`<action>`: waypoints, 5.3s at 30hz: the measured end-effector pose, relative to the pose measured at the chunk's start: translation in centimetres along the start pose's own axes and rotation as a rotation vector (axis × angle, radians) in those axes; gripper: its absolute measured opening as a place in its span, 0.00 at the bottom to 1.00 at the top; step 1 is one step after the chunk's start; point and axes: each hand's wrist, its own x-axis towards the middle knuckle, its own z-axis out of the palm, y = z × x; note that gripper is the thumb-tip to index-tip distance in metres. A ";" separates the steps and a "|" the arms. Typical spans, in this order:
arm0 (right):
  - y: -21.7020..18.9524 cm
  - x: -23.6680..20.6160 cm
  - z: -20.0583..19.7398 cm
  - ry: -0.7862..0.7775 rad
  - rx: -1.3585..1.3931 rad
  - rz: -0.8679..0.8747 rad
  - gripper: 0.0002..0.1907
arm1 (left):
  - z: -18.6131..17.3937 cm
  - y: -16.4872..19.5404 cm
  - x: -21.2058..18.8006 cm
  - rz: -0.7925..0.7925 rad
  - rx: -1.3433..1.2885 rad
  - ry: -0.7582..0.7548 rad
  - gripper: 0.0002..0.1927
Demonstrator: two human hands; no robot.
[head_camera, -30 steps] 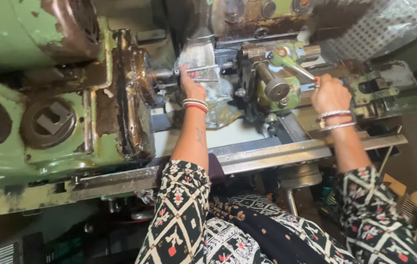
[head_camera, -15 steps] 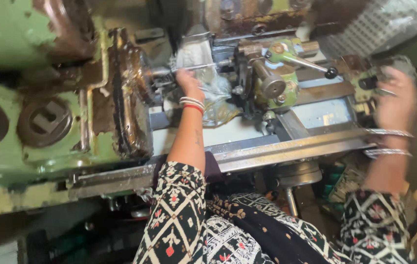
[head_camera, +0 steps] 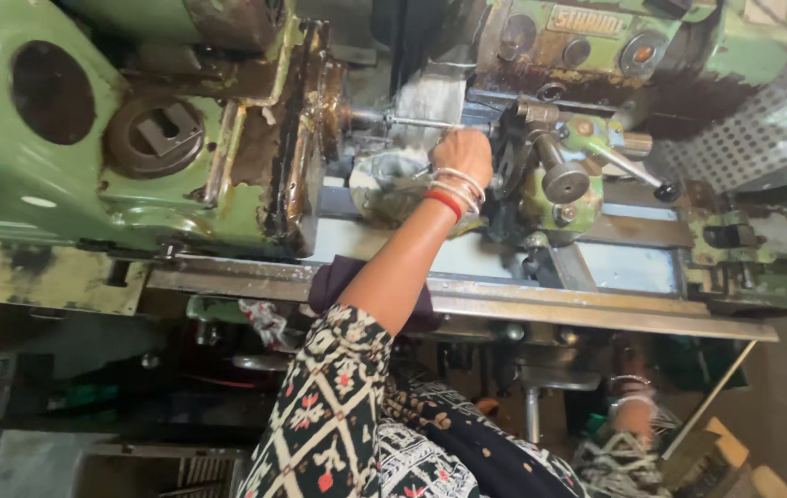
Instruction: The person repeatedly picks up metal rods from a tray, inserts them into a metal turning machine, operates the machine with both hands, and then removes the rods. This cycle is performed multiple times throughout the clip.
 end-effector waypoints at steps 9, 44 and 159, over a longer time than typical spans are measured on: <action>0.2 -5.0 2.3 -0.046 -0.191 -0.187 0.21 | -15.4 -20.5 -21.6 0.270 -0.697 0.610 0.17; -32.8 -44.1 27.9 -1.182 0.792 -0.504 0.06 | -6.1 -33.4 -50.1 -0.824 -1.038 0.670 0.21; -36.1 -38.7 21.3 -1.206 0.874 -0.061 0.10 | -9.5 -33.0 -43.6 -0.454 -1.935 0.170 0.14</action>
